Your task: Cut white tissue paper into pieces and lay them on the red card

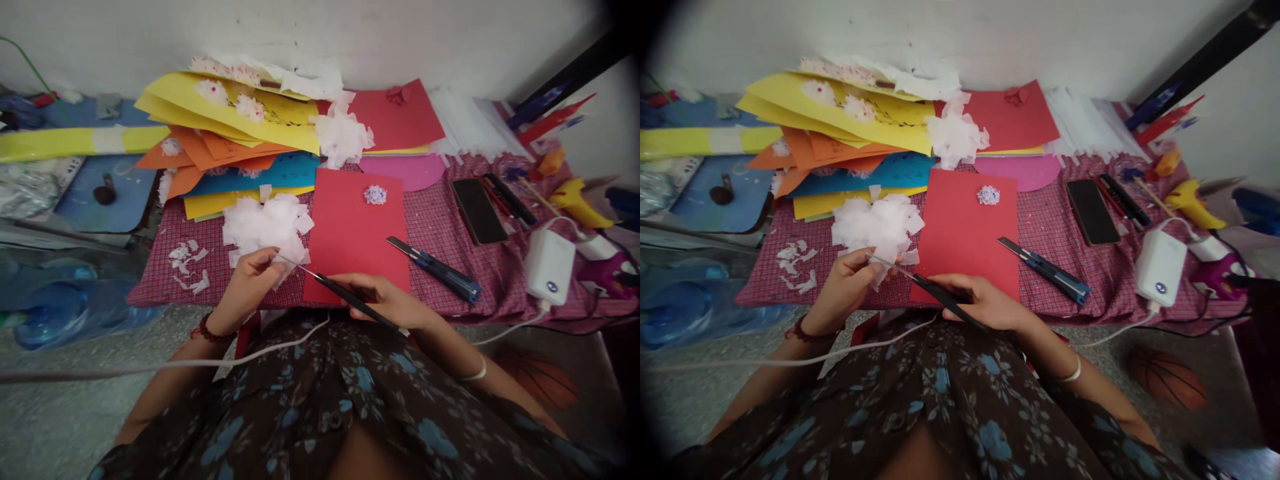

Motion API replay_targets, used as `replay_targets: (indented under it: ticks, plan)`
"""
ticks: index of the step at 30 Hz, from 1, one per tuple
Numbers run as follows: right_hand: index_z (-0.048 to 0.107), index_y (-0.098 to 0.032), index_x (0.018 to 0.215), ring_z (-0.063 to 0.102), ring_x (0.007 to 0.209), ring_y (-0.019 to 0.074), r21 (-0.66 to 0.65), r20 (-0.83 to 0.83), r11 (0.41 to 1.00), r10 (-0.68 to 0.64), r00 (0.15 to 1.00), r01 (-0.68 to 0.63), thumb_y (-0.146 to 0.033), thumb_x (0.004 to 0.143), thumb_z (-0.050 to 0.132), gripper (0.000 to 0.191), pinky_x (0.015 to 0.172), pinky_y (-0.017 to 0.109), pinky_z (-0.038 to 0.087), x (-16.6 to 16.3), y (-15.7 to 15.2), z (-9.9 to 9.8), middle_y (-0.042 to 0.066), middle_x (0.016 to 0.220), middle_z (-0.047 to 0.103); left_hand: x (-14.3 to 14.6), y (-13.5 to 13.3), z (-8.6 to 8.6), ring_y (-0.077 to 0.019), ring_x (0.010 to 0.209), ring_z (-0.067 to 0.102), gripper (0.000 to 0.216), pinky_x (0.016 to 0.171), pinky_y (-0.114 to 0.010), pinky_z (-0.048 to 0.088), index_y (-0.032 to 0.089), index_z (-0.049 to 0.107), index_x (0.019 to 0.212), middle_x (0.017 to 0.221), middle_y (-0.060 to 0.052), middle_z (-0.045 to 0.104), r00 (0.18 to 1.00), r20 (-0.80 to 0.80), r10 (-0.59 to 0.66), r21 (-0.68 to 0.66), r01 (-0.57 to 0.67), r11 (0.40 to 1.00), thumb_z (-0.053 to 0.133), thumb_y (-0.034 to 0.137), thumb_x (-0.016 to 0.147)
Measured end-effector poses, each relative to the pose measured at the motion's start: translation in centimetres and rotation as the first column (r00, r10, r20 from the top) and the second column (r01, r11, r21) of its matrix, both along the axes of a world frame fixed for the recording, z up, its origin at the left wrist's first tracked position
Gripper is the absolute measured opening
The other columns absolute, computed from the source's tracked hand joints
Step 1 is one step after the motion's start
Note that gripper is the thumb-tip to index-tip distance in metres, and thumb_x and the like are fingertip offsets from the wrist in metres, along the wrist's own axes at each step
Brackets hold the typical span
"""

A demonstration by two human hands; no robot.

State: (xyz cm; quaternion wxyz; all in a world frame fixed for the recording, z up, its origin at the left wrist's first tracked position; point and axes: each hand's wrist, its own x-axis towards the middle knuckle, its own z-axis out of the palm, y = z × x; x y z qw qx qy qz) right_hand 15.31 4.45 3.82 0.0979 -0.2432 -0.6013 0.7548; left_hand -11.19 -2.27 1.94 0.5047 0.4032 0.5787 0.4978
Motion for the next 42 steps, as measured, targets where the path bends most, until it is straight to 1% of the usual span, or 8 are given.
replay_targets:
  ticks: [8, 17, 21, 25, 28, 33, 38, 42]
  plan:
    - [0.057, -0.017, 0.139, 0.063, 0.095, 0.0182, -0.06, -0.009, 0.998, -0.018, 1.0, 0.017, -0.047, 0.083, 0.075, 0.066, 0.081, 0.028, 0.051, -1.2, 0.4, 0.0, 0.01, 0.115, 0.068, 0.3, 0.7, 1.2, -0.0111, 0.06, 0.051, 0.014, 0.055, -0.023, 0.037, 0.017, 0.068, 0.071, 0.065, 0.001, 0.059, 0.993, -0.081, 0.083, 0.03, -0.081, 0.996, 0.063, 0.024, 0.082]
    - [0.06, -0.017, 0.133, 0.06, 0.083, 0.0152, -0.007, 0.012, 1.0, -0.007, 1.0, 0.007, -0.044, 0.086, 0.072, 0.056, 0.072, 0.025, 0.048, -2.4, 1.3, 0.2, 0.006, 0.104, 0.067, -0.7, 1.7, 2.3, -0.0119, 0.059, 0.055, 0.014, 0.053, -0.022, 0.038, 0.017, 0.069, 0.072, 0.063, 0.0, 0.063, 0.994, -0.075, 0.08, -0.041, -0.083, 0.996, 0.063, 0.026, 0.08]
    - [0.062, -0.017, 0.13, 0.054, 0.072, 0.0121, 0.085, 0.065, 0.995, -0.051, 0.997, 0.046, -0.044, 0.087, 0.071, 0.051, 0.063, 0.023, 0.043, -3.0, 1.5, 0.1, 0.004, 0.094, 0.065, -1.3, 2.4, 2.7, -0.0113, 0.056, 0.058, 0.014, 0.051, -0.022, 0.043, 0.016, 0.069, 0.073, 0.066, -0.002, 0.068, 0.994, 0.082, 0.078, -0.046, -0.074, 0.996, 0.067, 0.029, 0.077]
    - [0.061, -0.016, 0.13, 0.045, 0.057, 0.0087, 0.052, 0.111, 0.996, -0.082, 0.99, 0.077, -0.05, 0.087, 0.07, 0.056, 0.053, 0.022, 0.036, -3.6, 1.8, 0.1, -0.001, 0.077, 0.057, -2.3, 2.2, 2.6, -0.016, 0.055, 0.065, 0.037, 0.049, -0.026, 0.051, 0.012, 0.071, 0.08, 0.074, -0.009, 0.073, 0.935, 0.355, 0.028, -0.159, 0.031, 0.987, 0.062, 0.048, 0.08]
    - [0.061, -0.014, 0.128, 0.043, 0.055, 0.0078, 0.043, 0.131, 0.995, -0.094, 0.987, 0.089, -0.051, 0.086, 0.07, 0.056, 0.052, 0.022, 0.035, -4.0, 2.1, 0.2, -0.003, 0.072, 0.054, -2.7, 1.5, 2.4, -0.0163, 0.056, 0.067, 0.032, 0.051, -0.026, 0.054, 0.012, 0.07, 0.078, 0.075, -0.009, 0.075, 0.922, 0.385, 0.042, -0.203, 0.04, 0.978, 0.07, 0.043, 0.076]
    - [0.056, -0.014, 0.132, 0.046, 0.06, 0.0091, 0.04, 0.125, 0.998, -0.061, 0.99, 0.056, -0.055, 0.086, 0.07, 0.063, 0.055, 0.022, 0.037, -4.1, 2.7, 0.2, -0.002, 0.075, 0.053, -2.7, 0.7, 2.2, -0.012, 0.053, 0.063, 0.018, 0.049, -0.022, 0.049, 0.014, 0.068, 0.066, 0.07, -0.005, 0.073, 0.952, 0.269, 0.147, -0.164, -0.105, 0.981, 0.074, 0.03, 0.073]
    - [0.049, -0.017, 0.138, 0.055, 0.086, 0.0166, 0.105, 0.002, 0.992, 0.07, 0.998, -0.07, -0.063, 0.088, 0.063, 0.069, 0.079, 0.03, 0.046, -3.6, 3.4, 0.0, 0.007, 0.103, 0.058, -3.4, 1.1, 2.4, -0.0104, 0.053, 0.06, 0.015, 0.052, -0.022, 0.047, 0.016, 0.068, 0.063, 0.065, -0.002, 0.07, 0.906, 0.249, 0.342, -0.099, -0.328, 0.939, 0.076, 0.027, 0.067]
    - [0.049, -0.018, 0.137, 0.053, 0.088, 0.0179, 0.104, -0.001, 0.982, 0.156, 0.988, -0.155, -0.063, 0.091, 0.058, 0.065, 0.083, 0.032, 0.046, -3.6, 3.7, 0.1, 0.007, 0.105, 0.057, -3.9, 1.5, 3.0, -0.0075, 0.05, 0.054, 0.014, 0.051, -0.021, 0.044, 0.016, 0.068, 0.061, 0.061, 0.001, 0.065, 0.878, 0.277, 0.389, -0.034, -0.396, 0.918, 0.076, 0.026, 0.066]
